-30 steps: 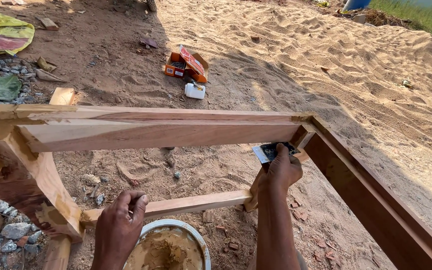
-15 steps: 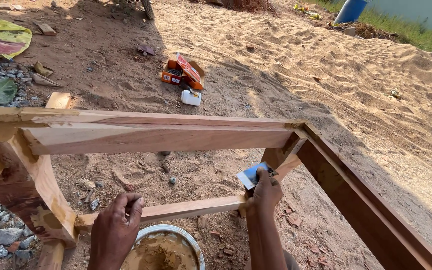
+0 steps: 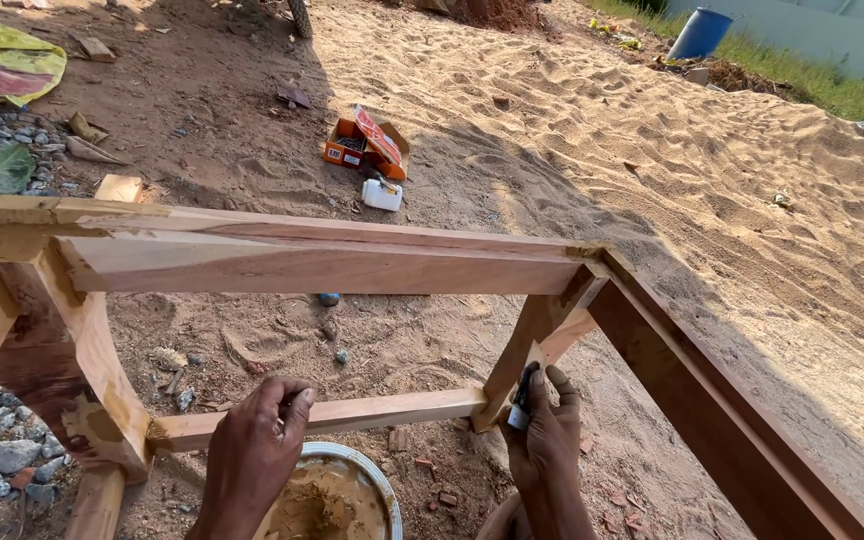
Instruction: Applying wood filler or putty to the joints of a wooden frame structure using a small scraper.
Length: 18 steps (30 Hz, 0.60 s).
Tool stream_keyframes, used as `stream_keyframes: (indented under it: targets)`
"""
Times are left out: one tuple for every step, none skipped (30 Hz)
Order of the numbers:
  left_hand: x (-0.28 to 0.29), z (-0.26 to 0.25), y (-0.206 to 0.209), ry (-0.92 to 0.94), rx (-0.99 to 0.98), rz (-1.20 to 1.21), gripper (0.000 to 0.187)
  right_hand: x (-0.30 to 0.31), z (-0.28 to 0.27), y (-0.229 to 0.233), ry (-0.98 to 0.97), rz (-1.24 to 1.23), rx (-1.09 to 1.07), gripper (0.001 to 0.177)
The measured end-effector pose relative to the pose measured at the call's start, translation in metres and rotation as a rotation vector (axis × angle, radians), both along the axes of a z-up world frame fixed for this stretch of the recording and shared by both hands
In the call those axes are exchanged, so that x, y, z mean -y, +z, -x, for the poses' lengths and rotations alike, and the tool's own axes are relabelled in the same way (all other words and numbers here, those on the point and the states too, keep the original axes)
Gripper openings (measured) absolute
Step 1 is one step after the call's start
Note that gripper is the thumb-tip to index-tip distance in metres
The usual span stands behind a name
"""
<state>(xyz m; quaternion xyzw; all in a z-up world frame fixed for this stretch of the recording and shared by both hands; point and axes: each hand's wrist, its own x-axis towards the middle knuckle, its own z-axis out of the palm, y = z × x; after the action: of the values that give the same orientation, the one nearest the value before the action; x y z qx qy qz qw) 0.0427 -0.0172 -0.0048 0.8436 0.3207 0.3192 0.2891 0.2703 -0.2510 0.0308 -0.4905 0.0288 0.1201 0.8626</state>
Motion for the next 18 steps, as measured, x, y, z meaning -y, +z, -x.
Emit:
stream_keyframes:
  targets:
    - [0.003,-0.001,0.003,-0.011,-0.005,0.009,0.022,0.002,0.001,0.009,0.016,-0.041,-0.027,0.04]
    - [0.004,-0.001,0.005,-0.019,-0.012,0.017,0.021,0.003,0.003,0.017,0.034,-0.083,-0.055,0.04]
    - [0.005,-0.001,0.006,-0.018,-0.013,0.012,0.021,0.005,0.0,0.017,0.035,-0.088,-0.055,0.04]
    - [0.006,-0.001,0.006,-0.018,-0.009,0.011,0.021,0.007,-0.002,0.015,0.151,-0.259,-0.044,0.041]
    - [0.007,0.0,0.005,-0.017,-0.005,0.009,0.021,0.008,-0.004,0.014,0.267,-0.43,-0.031,0.042]
    - [0.007,0.0,0.005,-0.015,-0.009,0.006,0.021,0.008,-0.003,0.014,0.269,-0.434,-0.035,0.042]
    - [0.007,0.001,0.005,-0.015,-0.008,0.005,0.021,0.008,-0.003,0.014,0.315,-0.546,-0.046,0.04]
    - [0.007,0.001,0.004,-0.015,-0.007,0.004,0.021,0.007,-0.002,0.015,0.36,-0.659,-0.058,0.042]
    - [0.008,0.002,0.008,-0.013,-0.011,0.001,0.021,0.005,-0.001,0.014,0.36,-0.662,-0.062,0.042]
    - [0.01,0.003,0.011,-0.004,-0.013,0.0,0.021,0.004,-0.001,0.014,0.432,-0.707,-0.039,0.032]
    - [0.012,0.004,0.015,0.005,-0.016,-0.001,0.021,0.003,-0.001,0.014,0.504,-0.751,-0.016,0.025]
    - [0.011,0.003,0.013,0.006,-0.018,-0.002,0.021,-0.005,0.013,0.038,0.504,-0.753,-0.018,0.025]
    - [0.009,0.003,0.011,0.012,-0.025,-0.009,0.021,-0.013,0.027,0.062,0.362,-0.67,-0.154,0.033]
    - [0.009,0.002,0.008,0.017,-0.032,-0.014,0.02,-0.02,0.041,0.085,0.22,-0.579,-0.29,0.045]
    - [0.01,0.002,0.007,0.018,-0.035,-0.013,0.02,-0.021,0.036,0.083,0.22,-0.578,-0.293,0.045]
    - [0.01,0.002,0.006,0.017,-0.047,-0.01,0.021,-0.023,0.032,0.082,0.178,-0.518,-0.247,0.046]
    - [0.01,0.001,0.005,0.016,-0.059,-0.006,0.021,-0.026,0.027,0.081,0.136,-0.458,-0.2,0.047]
    - [0.008,0.0,0.004,0.017,-0.061,-0.007,0.021,-0.028,0.014,0.073,0.137,-0.459,-0.202,0.047]
